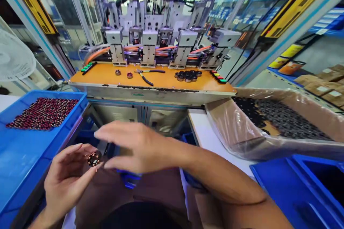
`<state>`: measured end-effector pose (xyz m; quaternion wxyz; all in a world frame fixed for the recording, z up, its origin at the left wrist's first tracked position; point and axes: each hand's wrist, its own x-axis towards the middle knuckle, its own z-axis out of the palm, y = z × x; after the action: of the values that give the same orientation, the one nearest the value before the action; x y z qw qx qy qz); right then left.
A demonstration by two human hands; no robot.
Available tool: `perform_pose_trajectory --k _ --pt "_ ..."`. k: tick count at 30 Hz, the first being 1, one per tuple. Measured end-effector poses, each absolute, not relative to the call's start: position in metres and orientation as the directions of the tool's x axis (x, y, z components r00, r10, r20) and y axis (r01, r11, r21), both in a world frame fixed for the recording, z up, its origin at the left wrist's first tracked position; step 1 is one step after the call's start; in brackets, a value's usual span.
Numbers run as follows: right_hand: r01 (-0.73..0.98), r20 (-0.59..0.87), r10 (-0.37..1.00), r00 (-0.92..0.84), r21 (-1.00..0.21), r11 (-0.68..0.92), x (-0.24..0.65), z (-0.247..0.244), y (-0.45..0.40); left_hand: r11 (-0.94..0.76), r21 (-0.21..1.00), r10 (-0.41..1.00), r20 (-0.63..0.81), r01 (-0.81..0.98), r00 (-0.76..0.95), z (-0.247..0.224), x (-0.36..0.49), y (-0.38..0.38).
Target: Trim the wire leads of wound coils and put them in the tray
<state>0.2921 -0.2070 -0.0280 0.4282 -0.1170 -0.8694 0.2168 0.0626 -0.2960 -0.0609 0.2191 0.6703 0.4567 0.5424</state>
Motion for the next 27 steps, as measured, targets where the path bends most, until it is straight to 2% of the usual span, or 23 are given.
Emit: perform_pose_trajectory --k 2,4,6,8,10,12,14,18,21,24,27 --pt "0.09 0.614 0.388 -0.688 -0.458 0.885 0.294 -0.034 -0.236 -0.514 0.778 0.838 0.546 0.361 0.017 -0.066 0.067 -0.301" --pt "0.231 0.502 0.468 -0.727 -0.463 0.856 0.297 -0.043 -0.252 -0.514 0.789 0.842 0.539 0.336 0.022 -0.07 0.072 -0.302" --pt "0.265 0.427 0.525 -0.736 -0.532 0.804 0.301 -0.052 -0.259 -0.496 0.818 0.857 0.514 0.292 0.015 -0.074 0.077 -0.302" --pt "0.166 0.408 0.544 -0.733 -0.668 0.725 0.304 -0.061 -0.264 -0.454 0.859 0.884 0.468 0.236 -0.003 -0.077 0.082 -0.301" --pt "-0.003 0.411 0.537 -0.737 -0.796 0.605 0.306 -0.07 -0.267 -0.407 0.895 0.909 0.417 0.181 -0.02 -0.079 0.084 -0.301" --pt "-0.119 0.386 0.529 -0.756 -0.875 0.469 0.307 -0.076 -0.267 -0.386 0.911 0.92 0.392 0.145 -0.011 -0.079 0.085 -0.301" --pt "-0.137 0.35 0.577 -0.738 -0.915 0.381 0.306 -0.08 -0.264 -0.4 0.905 0.915 0.403 0.143 0.014 -0.08 0.084 -0.302" --pt "-0.235 0.244 0.809 -0.534 -0.963 0.136 0.294 -0.08 -0.26 -0.455 0.868 0.89 0.439 0.197 0.124 -0.084 0.082 -0.308" --pt "-0.287 0.083 0.891 -0.447 -0.956 -0.055 0.276 -0.079 -0.264 -0.491 0.847 0.867 0.453 0.205 0.207 -0.087 0.084 -0.311" --pt "-0.327 0.02 0.903 -0.429 -0.935 -0.134 0.262 -0.084 -0.272 -0.513 0.832 0.858 0.495 0.211 0.135 -0.087 0.089 -0.311" --pt "-0.428 -0.016 0.912 -0.41 -0.879 -0.208 0.258 -0.092 -0.283 -0.455 0.876 0.887 0.461 0.156 0.002 -0.082 0.093 -0.308"
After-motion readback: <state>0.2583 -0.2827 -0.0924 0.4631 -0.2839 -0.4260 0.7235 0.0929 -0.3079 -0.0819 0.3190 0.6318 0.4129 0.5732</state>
